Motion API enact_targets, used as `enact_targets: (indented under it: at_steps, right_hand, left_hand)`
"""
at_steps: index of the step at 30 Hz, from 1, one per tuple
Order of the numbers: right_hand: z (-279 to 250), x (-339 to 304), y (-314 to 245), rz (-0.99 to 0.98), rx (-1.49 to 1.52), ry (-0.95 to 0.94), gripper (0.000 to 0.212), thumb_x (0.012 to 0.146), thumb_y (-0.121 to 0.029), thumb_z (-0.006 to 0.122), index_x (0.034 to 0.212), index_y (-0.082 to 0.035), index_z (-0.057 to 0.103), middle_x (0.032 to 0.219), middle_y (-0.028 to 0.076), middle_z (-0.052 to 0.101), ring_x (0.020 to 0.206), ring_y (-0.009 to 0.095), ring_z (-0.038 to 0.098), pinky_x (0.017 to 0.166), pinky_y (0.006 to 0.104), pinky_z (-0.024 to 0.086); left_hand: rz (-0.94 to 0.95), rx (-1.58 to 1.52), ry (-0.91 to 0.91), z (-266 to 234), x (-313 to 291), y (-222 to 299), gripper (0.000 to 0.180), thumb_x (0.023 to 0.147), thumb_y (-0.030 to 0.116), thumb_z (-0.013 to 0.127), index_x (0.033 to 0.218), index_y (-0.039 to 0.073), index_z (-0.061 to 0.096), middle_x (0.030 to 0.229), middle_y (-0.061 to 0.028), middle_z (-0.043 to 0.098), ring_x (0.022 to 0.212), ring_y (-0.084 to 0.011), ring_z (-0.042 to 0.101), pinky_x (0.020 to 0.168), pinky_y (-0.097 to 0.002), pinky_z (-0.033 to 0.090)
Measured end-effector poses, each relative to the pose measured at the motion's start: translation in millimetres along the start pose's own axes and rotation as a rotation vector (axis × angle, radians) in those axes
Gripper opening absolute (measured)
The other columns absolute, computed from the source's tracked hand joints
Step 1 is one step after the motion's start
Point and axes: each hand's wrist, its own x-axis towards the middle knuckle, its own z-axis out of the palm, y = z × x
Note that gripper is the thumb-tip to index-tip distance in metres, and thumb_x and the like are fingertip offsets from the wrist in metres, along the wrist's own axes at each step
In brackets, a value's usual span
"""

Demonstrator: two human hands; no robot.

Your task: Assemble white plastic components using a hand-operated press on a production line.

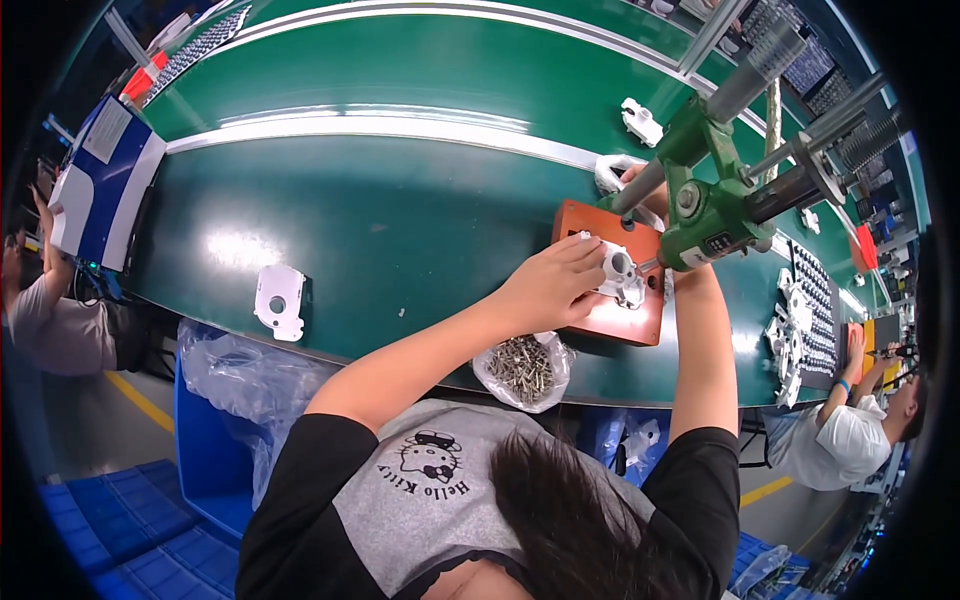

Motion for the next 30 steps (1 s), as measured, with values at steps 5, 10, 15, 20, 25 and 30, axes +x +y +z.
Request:
enact_targets:
  at_steps: [5, 10, 15, 20, 25, 30]
  right_hand:
    - [-4.4, -13.3, -21.0, -0.267, -0.295, 0.094, 0.018, 0.088, -0.017, 0.055, 0.101, -0.005, 0.058, 0.098, 0.004, 0.056, 0.094, 0.014, 0.052, 0.083, 0.0292, 0.043]
    - [-22.2, -54.6, -50.6, -0.446, -0.738, 0.200, 0.021, 0.093, -0.020, 0.051, 0.105, -0.004, 0.055, 0.097, 0.003, 0.055, 0.090, 0.012, 0.051, 0.081, 0.0282, 0.043]
    - [53.8, -130.9, -97.9, 0.060, -0.196, 0.391, 0.021, 0.090, -0.013, 0.051, 0.101, 0.004, 0.059, 0.084, 0.005, 0.062, 0.076, 0.008, 0.055, 0.069, 0.0215, 0.043]
    - [133.1, -144.3, -114.9, 0.090, -0.534, 0.395, 0.014, 0.080, -0.003, 0.063, 0.091, 0.004, 0.066, 0.089, 0.008, 0.066, 0.084, 0.015, 0.058, 0.078, 0.0265, 0.043]
    - [148.9, -145.5, -107.0, -0.263, -1.073, 0.324, 0.018, 0.076, -0.003, 0.065, 0.094, 0.001, 0.068, 0.093, 0.011, 0.066, 0.093, 0.025, 0.057, 0.085, 0.0343, 0.043]
    - [156.7, -152.4, -117.5, -0.330, -1.192, 0.229, 0.020, 0.079, -0.007, 0.061, 0.097, 0.000, 0.068, 0.097, 0.011, 0.063, 0.100, 0.030, 0.052, 0.089, 0.0393, 0.041]
  left_hand:
    - [0.006, -0.017, 0.025, 3.4, -2.4, -3.8, 0.022, 0.079, 0.017, 0.061, 0.093, 0.001, 0.060, 0.124, -0.0157, 0.055, 0.121, -0.0308, 0.046, 0.105, -0.0426, 0.035]
    - [0.000, -0.010, 0.007, -1.0, -1.1, 0.2, 0.022, 0.079, 0.017, 0.061, 0.094, 0.001, 0.060, 0.124, -0.0162, 0.054, 0.122, -0.0310, 0.046, 0.105, -0.0431, 0.035]
    - [-0.001, -0.009, -0.008, -1.2, -1.0, -1.4, 0.022, 0.080, 0.017, 0.060, 0.094, 0.001, 0.060, 0.125, -0.0167, 0.053, 0.123, -0.0312, 0.045, 0.105, -0.0434, 0.034]
    - [-0.015, -0.001, -0.035, -1.2, -0.9, -2.5, 0.024, 0.080, 0.016, 0.060, 0.098, 0.001, 0.059, 0.125, -0.0165, 0.053, 0.123, -0.0304, 0.044, 0.106, -0.0434, 0.033]
    - [-0.008, 0.004, -0.014, 2.3, -1.5, -2.5, 0.026, 0.079, 0.015, 0.060, 0.101, 0.001, 0.058, 0.125, -0.0158, 0.053, 0.123, -0.0298, 0.044, 0.105, -0.0431, 0.034]
    - [0.016, 0.018, 0.015, 3.3, -3.5, -4.0, 0.028, 0.079, 0.015, 0.061, 0.102, 0.001, 0.058, 0.124, -0.0152, 0.054, 0.122, -0.0292, 0.045, 0.105, -0.0436, 0.034]
